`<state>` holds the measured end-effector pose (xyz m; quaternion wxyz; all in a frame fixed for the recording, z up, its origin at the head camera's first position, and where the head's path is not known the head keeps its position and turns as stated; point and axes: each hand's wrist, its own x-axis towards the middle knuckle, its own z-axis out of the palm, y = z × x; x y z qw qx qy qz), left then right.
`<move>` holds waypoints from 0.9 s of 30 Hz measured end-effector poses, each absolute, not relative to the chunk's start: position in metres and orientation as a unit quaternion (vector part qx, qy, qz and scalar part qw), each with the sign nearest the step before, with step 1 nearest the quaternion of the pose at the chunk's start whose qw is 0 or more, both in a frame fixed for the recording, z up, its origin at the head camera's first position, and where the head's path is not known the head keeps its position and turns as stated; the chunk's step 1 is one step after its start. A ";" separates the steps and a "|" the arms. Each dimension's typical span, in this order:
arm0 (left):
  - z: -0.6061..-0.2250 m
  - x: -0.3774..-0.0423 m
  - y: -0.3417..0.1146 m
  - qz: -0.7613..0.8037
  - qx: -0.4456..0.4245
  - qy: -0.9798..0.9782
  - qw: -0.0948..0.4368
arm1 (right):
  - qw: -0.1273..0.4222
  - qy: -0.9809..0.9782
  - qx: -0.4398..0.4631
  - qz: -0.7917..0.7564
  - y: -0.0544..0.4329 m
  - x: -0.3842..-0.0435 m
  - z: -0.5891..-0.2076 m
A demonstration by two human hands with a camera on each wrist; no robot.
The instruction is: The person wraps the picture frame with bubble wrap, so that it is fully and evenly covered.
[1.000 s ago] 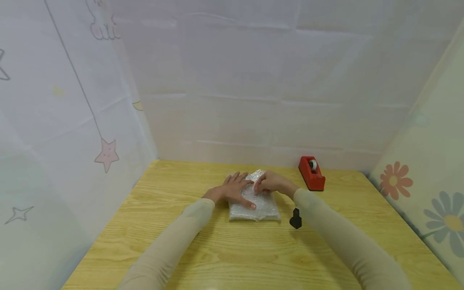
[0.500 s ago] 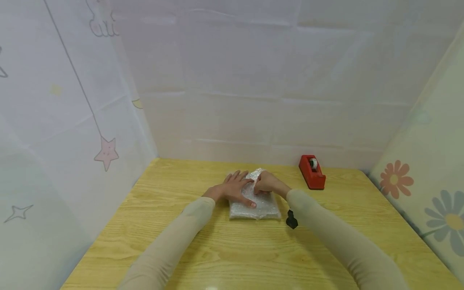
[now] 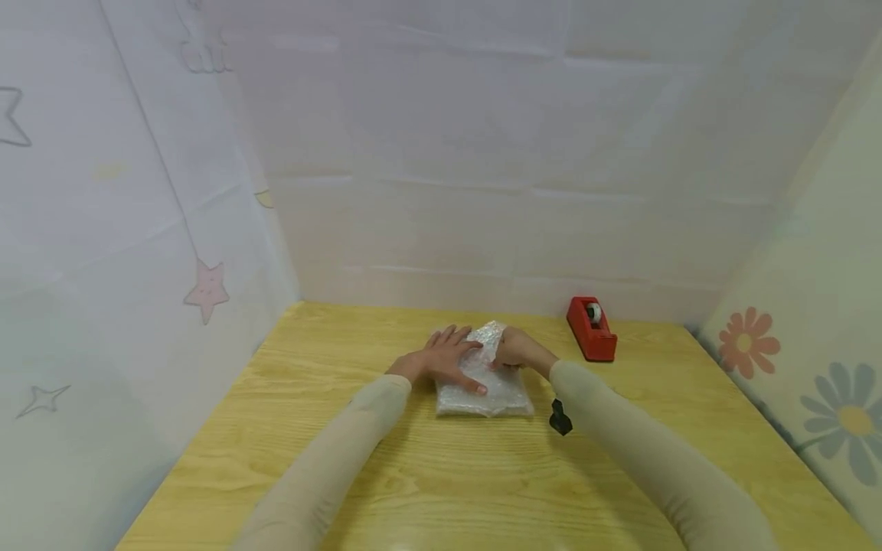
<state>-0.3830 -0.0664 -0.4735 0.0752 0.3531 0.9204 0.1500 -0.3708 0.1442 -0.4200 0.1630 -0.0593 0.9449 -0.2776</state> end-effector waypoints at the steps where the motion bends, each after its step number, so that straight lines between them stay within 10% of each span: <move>1: -0.472 -0.382 -0.065 0.144 0.354 0.921 0.075 | 0.161 0.942 -0.062 -0.288 0.147 -0.370 -0.420; 12: -0.464 -0.375 -0.064 0.124 0.356 0.923 0.070 | 0.028 0.972 -0.061 -0.224 0.141 -0.352 -0.424; 27: -0.467 -0.380 -0.063 0.134 0.351 0.924 0.075 | 0.049 0.961 -0.005 -0.271 0.141 -0.356 -0.450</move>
